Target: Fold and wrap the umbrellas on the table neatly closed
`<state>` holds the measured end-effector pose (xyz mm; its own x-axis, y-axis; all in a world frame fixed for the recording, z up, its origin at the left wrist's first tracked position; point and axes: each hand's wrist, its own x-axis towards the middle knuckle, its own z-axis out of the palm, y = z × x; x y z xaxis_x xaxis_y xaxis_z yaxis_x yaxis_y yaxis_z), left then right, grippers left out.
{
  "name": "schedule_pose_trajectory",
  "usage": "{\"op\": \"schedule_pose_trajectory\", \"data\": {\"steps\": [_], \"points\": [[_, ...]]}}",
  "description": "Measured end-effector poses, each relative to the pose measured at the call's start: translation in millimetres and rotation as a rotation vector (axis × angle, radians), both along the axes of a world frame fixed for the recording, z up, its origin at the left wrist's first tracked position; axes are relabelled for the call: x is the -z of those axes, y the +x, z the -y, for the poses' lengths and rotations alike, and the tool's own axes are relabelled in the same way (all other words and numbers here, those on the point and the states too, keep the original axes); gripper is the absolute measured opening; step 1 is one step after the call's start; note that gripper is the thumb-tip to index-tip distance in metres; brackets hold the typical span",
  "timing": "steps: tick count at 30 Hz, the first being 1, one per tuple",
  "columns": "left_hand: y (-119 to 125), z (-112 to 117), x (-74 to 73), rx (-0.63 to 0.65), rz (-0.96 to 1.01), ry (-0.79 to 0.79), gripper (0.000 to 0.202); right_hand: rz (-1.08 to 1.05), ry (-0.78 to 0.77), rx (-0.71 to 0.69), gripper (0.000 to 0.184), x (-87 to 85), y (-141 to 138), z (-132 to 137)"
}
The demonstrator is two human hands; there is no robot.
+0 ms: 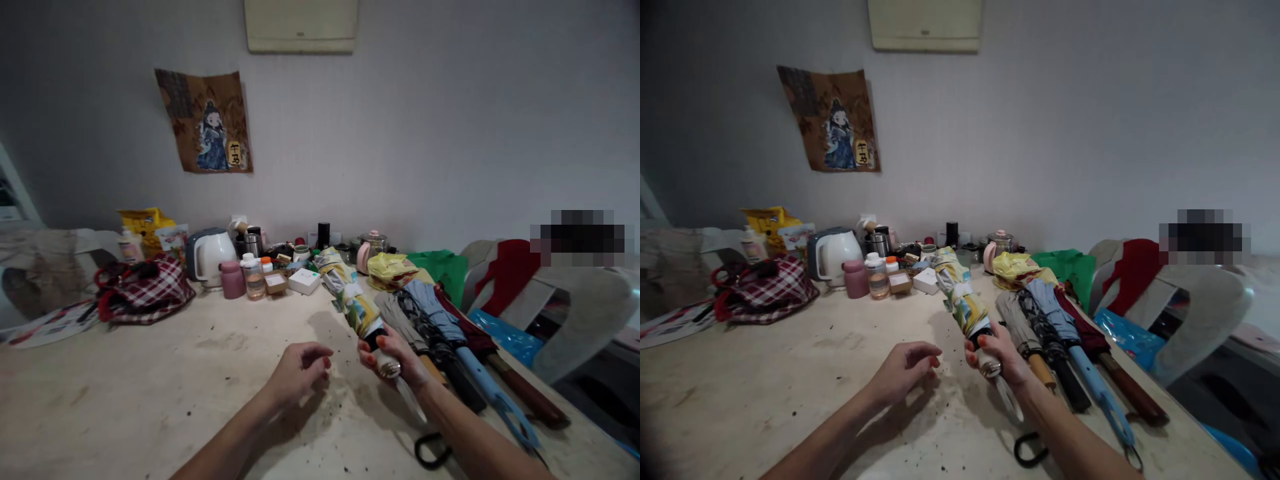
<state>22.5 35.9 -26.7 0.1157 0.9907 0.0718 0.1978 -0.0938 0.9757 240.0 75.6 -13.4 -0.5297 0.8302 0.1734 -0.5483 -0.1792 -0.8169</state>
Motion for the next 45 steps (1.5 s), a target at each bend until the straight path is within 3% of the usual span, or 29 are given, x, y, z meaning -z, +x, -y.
{"op": "schedule_pose_trajectory", "data": {"steps": [5, 11, 13, 15, 18, 21, 24, 25, 27, 29, 31, 35, 41, 45], "points": [[-4, 1, -23.2, -0.06, 0.289, -0.066, 0.063, 0.241, 0.178, 0.131, 0.054, -11.7, -1, 17], [3, 10, -58.7, 0.101, 0.393, -0.025, 0.07, 0.389, 0.272, 0.238, 0.053, -40.0, -6, 34], [11, 9, -67.4, 0.141, 0.447, 0.062, 0.071, 0.401, 0.288, 0.224, 0.056, -44.0, -15, 37], [18, 7, -71.5, 0.167, 0.542, 0.12, 0.07, 0.342, 0.266, 0.124, 0.06, -40.7, -27, 39], [22, 4, -65.5, 0.21, 0.642, 0.117, 0.073, 0.22, 0.179, -0.092, 0.061, -23.2, -42, 36], [20, 0, -48.4, 0.03, 0.603, 0.168, 0.072, 0.203, 0.13, -0.142, 0.054, -3.0, -50, 28], [20, -3, -32.3, -0.246, 0.448, 0.291, 0.067, 0.291, 0.24, 0.022, 0.06, 7.6, -54, 22], [20, -3, -28.9, -0.256, 0.416, 0.321, 0.066, 0.331, 0.298, 0.108, 0.064, 9.0, -54, 22], [22, -1, -26.2, -0.158, 0.421, 0.358, 0.064, 0.422, 0.35, 0.244, 0.057, 10.2, -53, 22], [24, 2, -27.6, -0.034, 0.437, 0.382, 0.059, 0.497, 0.313, 0.268, 0.042, 10.5, -50, 23], [25, 5, -30.8, -0.002, 0.395, 0.399, 0.052, 0.524, 0.281, 0.235, 0.035, 9.9, -46, 24], [25, 7, -33.7, -0.104, 0.323, 0.421, 0.045, 0.543, 0.31, 0.233, 0.032, 9.1, -44, 23], [23, -4, -26.2, -0.245, 0.441, 0.403, 0.047, 0.735, 0.471, 0.568, 0.039, 18.4, -48, 21], [23, -10, -17.7, -0.308, 0.441, 0.357, 0.045, 0.794, 0.445, 0.569, 0.044, 17.3, -45, 23]]}}
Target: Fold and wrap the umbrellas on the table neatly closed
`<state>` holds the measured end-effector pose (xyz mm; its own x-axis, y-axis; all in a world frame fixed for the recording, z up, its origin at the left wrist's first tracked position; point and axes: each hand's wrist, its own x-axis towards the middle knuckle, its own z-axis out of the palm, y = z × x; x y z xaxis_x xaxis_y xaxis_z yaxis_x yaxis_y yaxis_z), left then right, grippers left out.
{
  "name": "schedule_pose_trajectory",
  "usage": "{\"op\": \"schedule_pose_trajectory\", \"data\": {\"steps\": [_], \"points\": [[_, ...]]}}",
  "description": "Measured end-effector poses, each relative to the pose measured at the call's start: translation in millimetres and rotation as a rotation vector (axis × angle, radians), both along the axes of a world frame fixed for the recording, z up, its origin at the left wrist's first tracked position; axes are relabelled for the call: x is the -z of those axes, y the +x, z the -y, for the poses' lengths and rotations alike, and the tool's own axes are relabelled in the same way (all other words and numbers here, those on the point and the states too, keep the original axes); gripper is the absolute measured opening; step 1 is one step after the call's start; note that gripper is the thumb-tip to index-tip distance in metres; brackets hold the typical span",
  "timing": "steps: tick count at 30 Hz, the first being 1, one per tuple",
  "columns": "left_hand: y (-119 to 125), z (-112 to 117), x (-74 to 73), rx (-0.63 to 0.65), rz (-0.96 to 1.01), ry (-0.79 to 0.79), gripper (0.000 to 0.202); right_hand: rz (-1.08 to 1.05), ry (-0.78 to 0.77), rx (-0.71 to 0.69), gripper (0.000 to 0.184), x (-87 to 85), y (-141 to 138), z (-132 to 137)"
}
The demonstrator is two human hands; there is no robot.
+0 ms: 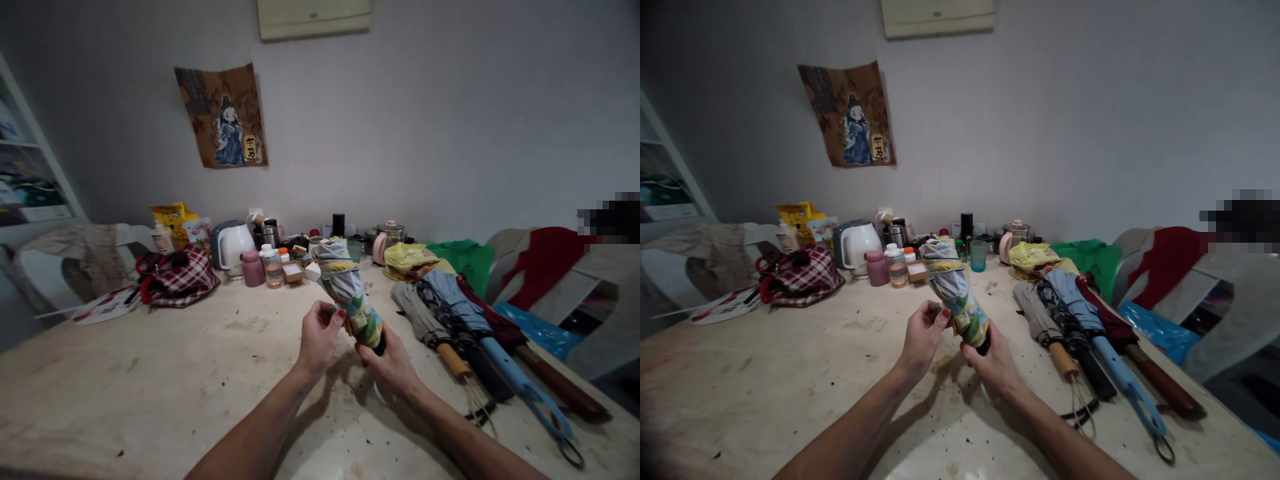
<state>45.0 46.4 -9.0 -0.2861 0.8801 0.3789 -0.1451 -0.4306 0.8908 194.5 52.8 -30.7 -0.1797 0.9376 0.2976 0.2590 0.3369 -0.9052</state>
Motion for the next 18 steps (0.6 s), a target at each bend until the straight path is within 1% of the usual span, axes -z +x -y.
{"op": "schedule_pose_trajectory", "data": {"steps": [3, 6, 7, 11, 12, 16, 18], "points": [[-1, -2, 5.5, 0.0, -0.062, 0.022, 0.041, -0.027, 0.007, -0.038, 0.051, -2.6, 2, -1], [-1, -2, 6.7, 0.001, -0.088, 0.032, 0.037, -0.035, 0.027, -0.032, 0.062, 0.7, 1, -4], [-1, -1, 6.0, 0.001, -0.093, 0.03, 0.037, -0.02, 0.021, -0.019, 0.061, 3.0, 0, -5], [1, 2, 2.2, 0.045, -0.084, 0.023, 0.036, 0.085, 0.019, 0.02, 0.042, 11.7, -1, -6], [1, 2, 2.0, 0.06, -0.082, 0.025, 0.036, 0.11, 0.023, 0.029, 0.04, 12.9, 0, -6], [0, 0, 4.5, 0.091, -0.046, 0.027, 0.032, 0.173, 0.033, 0.142, 0.041, 11.8, 3, -2], [-2, 0, 5.1, 0.146, 0.016, 0.036, 0.03, 0.147, 0.043, 0.163, 0.04, 7.9, 2, 0]]}}
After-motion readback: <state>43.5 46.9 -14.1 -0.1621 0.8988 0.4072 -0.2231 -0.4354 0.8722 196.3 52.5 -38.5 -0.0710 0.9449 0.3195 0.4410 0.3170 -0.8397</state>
